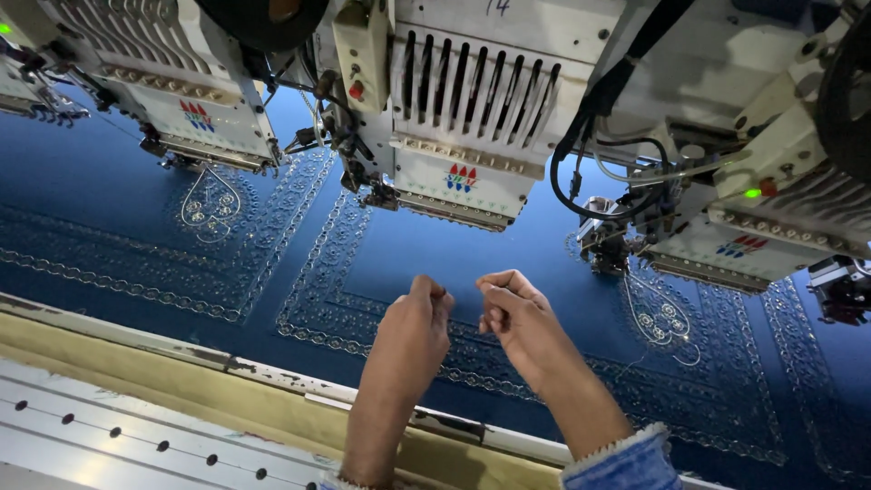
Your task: The person operates an industrial embroidery machine by hand, using their fingers to adjust threads and clear tangles from the needles while the fabric is processed.
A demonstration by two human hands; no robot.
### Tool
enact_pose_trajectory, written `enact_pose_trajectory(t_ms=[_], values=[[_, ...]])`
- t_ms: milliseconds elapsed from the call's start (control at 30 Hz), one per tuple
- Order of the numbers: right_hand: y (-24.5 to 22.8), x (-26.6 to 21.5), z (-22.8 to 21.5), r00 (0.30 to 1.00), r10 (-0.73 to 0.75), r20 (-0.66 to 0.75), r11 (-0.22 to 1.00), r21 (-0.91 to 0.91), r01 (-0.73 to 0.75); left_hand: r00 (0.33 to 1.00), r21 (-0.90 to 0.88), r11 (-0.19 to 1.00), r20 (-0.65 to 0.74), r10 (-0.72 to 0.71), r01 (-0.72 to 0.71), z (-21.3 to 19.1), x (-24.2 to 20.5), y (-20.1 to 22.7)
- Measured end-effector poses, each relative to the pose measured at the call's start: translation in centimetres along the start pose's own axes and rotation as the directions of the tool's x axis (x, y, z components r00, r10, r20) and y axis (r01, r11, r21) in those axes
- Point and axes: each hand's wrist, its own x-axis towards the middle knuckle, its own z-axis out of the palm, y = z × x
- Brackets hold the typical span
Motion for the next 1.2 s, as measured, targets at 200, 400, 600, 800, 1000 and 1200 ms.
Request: enact_pose_trajectory(t_ms=[200,400,600,800,1000,1200], values=[[0.3,0.0,-0.4,1.000,0.001,0.024,0.998,-0.060,0.000,0.969,0.128,0.967,-0.081,0.232,-0.221,0.2,0.1,0.0],[0.2,-0.7,0.0,0.999,0.020,0.050,0.990,-0.143,-0.012,0.962,0.141,0.975,-0.191,0.196,-0.171,0.6,0.6,-0.8],[-0.6,-1.8,0.7,0.998,0.026,0.052,0.966,-0.258,-0.012,0.981,-0.008,0.993,-0.155,0.115,-0.117,0.3,0.3,-1.2],[0.3,-2.1,0.0,0.986,0.004,0.165,0.874,-0.480,0.077,0.997,-0.154,0.986,-0.051,-0.065,0.056,-0.4,-0.1,0.7],[0.0,-3.1,-0.2,0.947,0.148,0.284,0.689,-0.717,0.108,1.000,-0.080,0.997,-0.029,-0.006,0.004,-0.4,-0.1,0.5],[1.3,-2.9,-1.8,0.852,0.147,0.502,0.554,-0.756,0.349,0.979,-0.326,0.931,0.171,-0.114,0.165,-1.3,-0.1,1.4]])
